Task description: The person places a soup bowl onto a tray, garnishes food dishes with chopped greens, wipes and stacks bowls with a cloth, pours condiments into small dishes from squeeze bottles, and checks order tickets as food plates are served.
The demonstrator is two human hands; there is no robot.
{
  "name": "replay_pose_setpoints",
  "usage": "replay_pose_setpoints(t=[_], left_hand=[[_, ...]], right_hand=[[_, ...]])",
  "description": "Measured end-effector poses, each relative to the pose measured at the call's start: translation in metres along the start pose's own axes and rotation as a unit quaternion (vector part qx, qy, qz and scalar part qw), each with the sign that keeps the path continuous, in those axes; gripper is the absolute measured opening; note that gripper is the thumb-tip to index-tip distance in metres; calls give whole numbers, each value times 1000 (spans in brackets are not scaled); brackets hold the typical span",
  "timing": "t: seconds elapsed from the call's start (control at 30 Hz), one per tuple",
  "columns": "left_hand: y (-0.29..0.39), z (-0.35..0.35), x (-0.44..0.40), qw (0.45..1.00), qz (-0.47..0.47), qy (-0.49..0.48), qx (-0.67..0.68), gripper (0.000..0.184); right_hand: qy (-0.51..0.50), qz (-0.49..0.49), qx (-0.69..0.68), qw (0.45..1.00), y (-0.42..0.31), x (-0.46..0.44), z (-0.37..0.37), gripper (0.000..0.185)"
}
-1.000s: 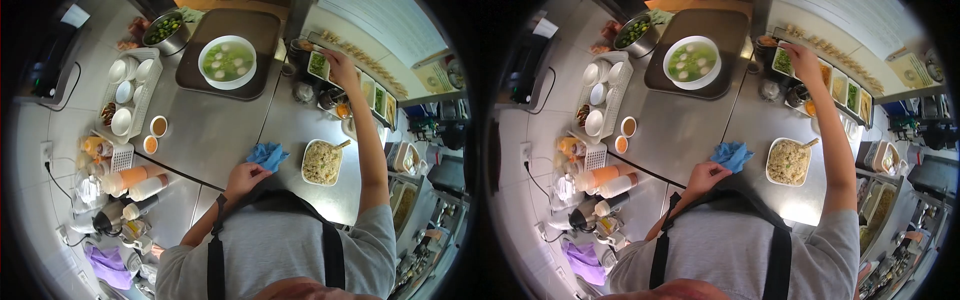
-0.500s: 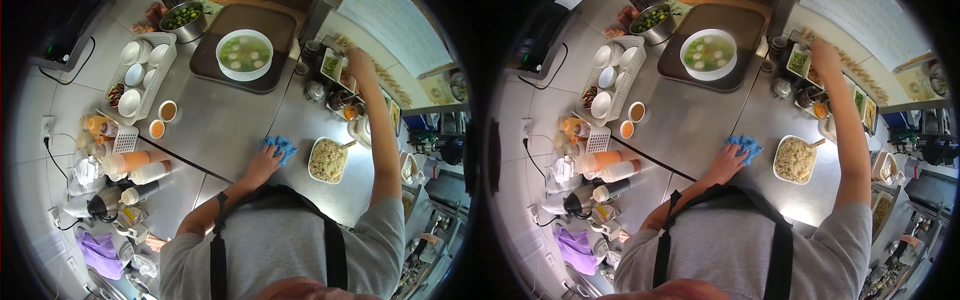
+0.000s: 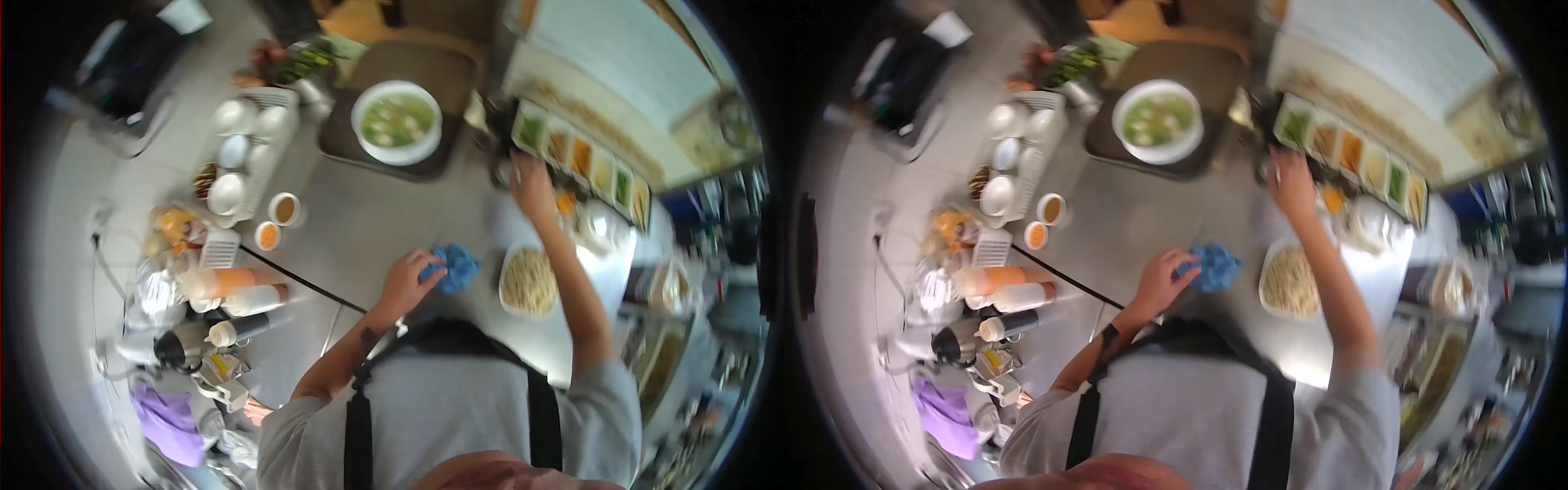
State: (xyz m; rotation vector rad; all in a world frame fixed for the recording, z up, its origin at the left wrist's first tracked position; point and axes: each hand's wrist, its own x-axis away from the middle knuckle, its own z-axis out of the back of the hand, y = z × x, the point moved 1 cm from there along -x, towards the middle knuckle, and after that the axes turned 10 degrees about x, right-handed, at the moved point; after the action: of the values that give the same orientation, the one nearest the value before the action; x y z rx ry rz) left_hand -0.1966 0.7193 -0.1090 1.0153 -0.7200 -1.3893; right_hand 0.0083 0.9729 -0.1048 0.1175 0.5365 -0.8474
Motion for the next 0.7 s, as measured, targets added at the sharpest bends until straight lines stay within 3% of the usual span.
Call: replay_pose_setpoints(t=[0.03, 0.07, 0.1, 0.17, 0.2, 0.23, 0.33, 0.37, 0.47, 0.53, 0.6, 0.63, 0.7], left_hand=[[-5, 18, -2, 1000, 3, 12, -8, 16], [-7, 38, -6, 999, 8, 29, -17, 16], [3, 60, -13, 996, -17, 67, -48, 15], [15, 106, -32, 981, -50, 148, -118, 15], [22, 127, -39, 972, -62, 173, -146, 15], [33, 152, -49, 965, -73, 201, -153, 14], [85, 223, -79, 919, -146, 300, -209, 15], [98, 243, -89, 906, -170, 322, -215, 15], [131, 300, -123, 845, -243, 389, -273, 13], [151, 343, -150, 815, -300, 399, -295, 11], [174, 377, -172, 845, -276, 426, -171, 14], [184, 399, -183, 830, -267, 449, -195, 16], [211, 424, -191, 805, -252, 491, -218, 23]], right_hand=[[-76, -17, 6, 997, -11, 13, -15, 58], [-89, 0, -18, 996, -9, 28, -32, 67], [-50, -5, -17, 999, -4, 38, -48, 69], [-39, -107, -60, 992, -17, 23, -30, 74], [-61, -104, -15, 993, -10, 23, -40, 78], [-158, -121, -56, 978, 11, 36, -69, 80], [-141, -146, 21, 979, -18, 18, -30, 81], [-70, -144, -26, 987, -27, 14, -15, 80], [-23, -90, -103, 990, -47, 16, 3, 82], [-54, -24, -123, 991, -74, 38, 6, 66], [-117, 55, -163, 978, -99, 62, 4, 48], [-135, 110, -199, 964, -111, 72, 5, 40], [-154, 115, -239, 952, -128, 99, -11, 33]])
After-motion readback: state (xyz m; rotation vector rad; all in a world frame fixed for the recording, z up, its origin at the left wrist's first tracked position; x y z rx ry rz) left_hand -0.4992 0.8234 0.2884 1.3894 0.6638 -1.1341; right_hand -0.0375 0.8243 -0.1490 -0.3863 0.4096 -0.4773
